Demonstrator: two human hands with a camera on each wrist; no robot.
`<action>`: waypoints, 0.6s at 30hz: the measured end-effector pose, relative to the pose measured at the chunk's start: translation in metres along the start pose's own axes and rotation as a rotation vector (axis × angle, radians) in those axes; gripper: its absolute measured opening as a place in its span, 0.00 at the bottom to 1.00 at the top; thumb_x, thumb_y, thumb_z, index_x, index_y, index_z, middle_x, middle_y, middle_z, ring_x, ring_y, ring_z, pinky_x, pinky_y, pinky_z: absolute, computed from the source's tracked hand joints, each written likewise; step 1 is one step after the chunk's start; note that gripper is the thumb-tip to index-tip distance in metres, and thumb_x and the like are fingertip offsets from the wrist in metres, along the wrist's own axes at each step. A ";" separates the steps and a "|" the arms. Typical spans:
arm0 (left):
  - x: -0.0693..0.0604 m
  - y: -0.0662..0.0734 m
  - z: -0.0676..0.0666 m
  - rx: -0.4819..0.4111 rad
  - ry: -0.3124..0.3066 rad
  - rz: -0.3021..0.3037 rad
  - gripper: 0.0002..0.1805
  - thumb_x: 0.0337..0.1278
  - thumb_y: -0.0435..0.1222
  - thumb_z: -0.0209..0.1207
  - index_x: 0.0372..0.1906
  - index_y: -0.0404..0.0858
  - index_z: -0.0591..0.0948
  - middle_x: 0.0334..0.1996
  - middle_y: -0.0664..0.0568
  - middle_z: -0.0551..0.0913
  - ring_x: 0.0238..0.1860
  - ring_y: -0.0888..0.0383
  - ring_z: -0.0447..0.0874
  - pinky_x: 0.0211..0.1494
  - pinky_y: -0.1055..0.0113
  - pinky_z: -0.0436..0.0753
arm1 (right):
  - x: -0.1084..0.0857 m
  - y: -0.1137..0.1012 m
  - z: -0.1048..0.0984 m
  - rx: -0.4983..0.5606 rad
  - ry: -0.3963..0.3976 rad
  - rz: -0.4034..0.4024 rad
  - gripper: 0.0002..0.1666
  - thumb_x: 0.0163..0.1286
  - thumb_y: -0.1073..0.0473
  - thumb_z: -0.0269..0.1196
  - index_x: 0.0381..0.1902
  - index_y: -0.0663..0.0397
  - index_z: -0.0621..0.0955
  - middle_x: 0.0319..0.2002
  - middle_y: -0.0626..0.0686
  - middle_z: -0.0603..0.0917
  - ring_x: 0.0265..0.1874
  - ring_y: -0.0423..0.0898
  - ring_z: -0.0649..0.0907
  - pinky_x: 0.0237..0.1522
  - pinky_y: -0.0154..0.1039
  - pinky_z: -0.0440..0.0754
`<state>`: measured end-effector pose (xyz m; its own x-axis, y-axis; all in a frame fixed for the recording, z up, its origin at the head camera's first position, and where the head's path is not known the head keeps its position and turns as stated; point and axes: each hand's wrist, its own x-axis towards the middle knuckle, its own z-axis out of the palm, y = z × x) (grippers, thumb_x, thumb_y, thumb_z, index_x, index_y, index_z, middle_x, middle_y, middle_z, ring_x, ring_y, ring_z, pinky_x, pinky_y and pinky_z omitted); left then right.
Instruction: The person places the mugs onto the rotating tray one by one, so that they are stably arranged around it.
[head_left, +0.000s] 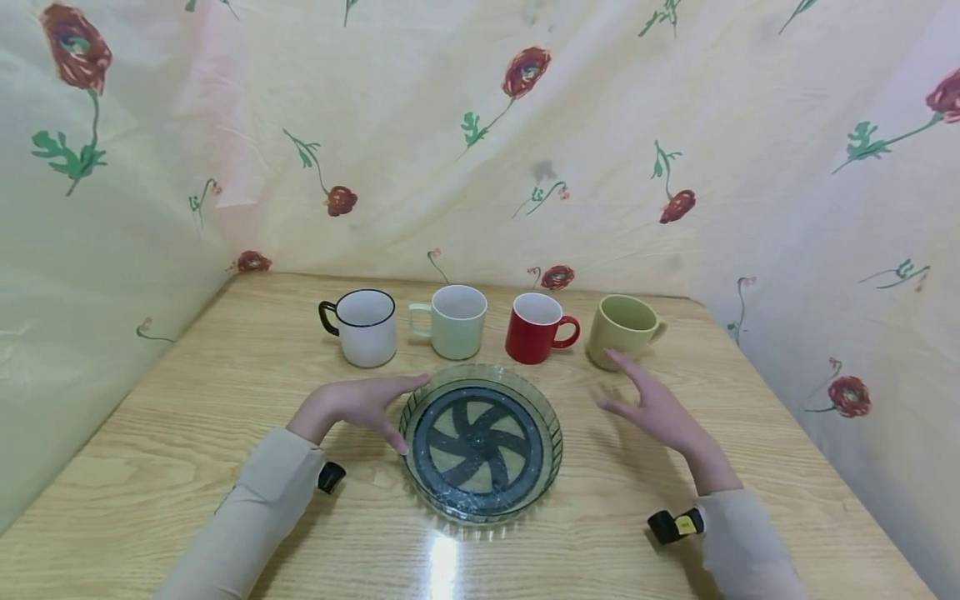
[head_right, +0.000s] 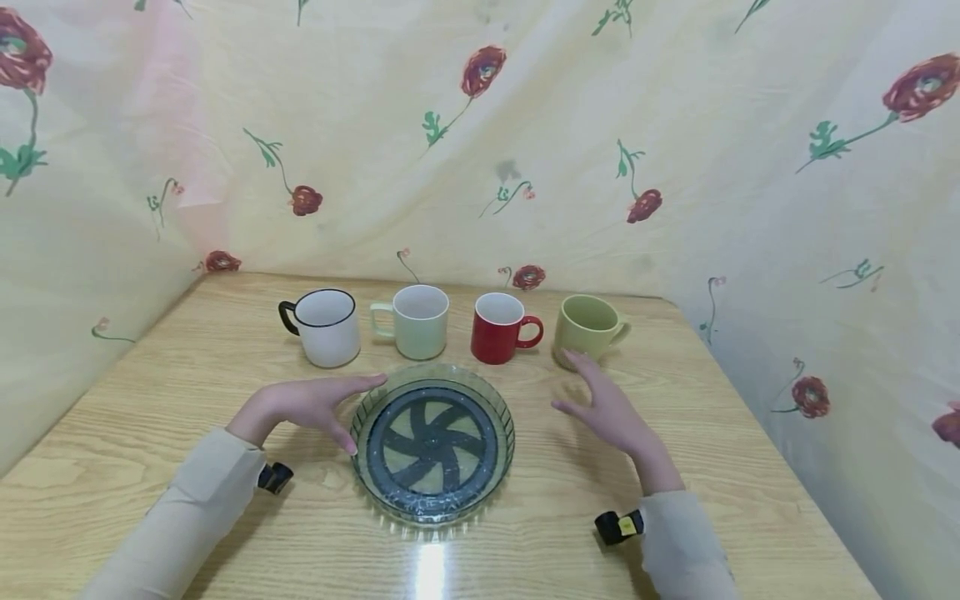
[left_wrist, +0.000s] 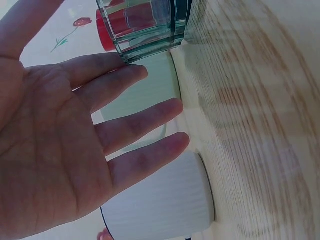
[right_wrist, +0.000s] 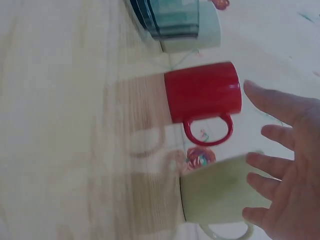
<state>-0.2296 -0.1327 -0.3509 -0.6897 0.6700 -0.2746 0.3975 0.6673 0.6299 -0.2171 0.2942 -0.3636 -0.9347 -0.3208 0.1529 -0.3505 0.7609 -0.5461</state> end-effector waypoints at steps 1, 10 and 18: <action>0.000 0.000 0.000 0.000 -0.001 0.001 0.58 0.43 0.40 0.73 0.76 0.31 0.51 0.77 0.39 0.50 0.77 0.41 0.47 0.78 0.47 0.52 | 0.000 0.002 -0.002 0.000 0.014 0.009 0.46 0.66 0.52 0.65 0.75 0.57 0.57 0.73 0.68 0.58 0.70 0.72 0.58 0.66 0.71 0.58; -0.002 0.003 -0.001 -0.012 -0.005 -0.011 0.57 0.45 0.39 0.73 0.76 0.32 0.50 0.77 0.39 0.49 0.77 0.41 0.46 0.78 0.46 0.52 | 0.002 0.009 -0.014 0.012 0.037 0.044 0.48 0.66 0.53 0.65 0.76 0.57 0.54 0.73 0.71 0.55 0.69 0.75 0.57 0.65 0.74 0.57; -0.001 0.002 0.000 0.000 -0.005 -0.003 0.57 0.45 0.40 0.73 0.75 0.31 0.51 0.77 0.38 0.50 0.77 0.41 0.47 0.78 0.47 0.52 | 0.002 0.013 -0.021 0.007 0.029 0.067 0.49 0.67 0.51 0.64 0.77 0.54 0.51 0.75 0.69 0.52 0.71 0.74 0.54 0.65 0.74 0.54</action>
<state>-0.2283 -0.1321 -0.3493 -0.6877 0.6697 -0.2804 0.3955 0.6695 0.6288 -0.2247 0.3154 -0.3537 -0.9573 -0.2532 0.1393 -0.2869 0.7758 -0.5620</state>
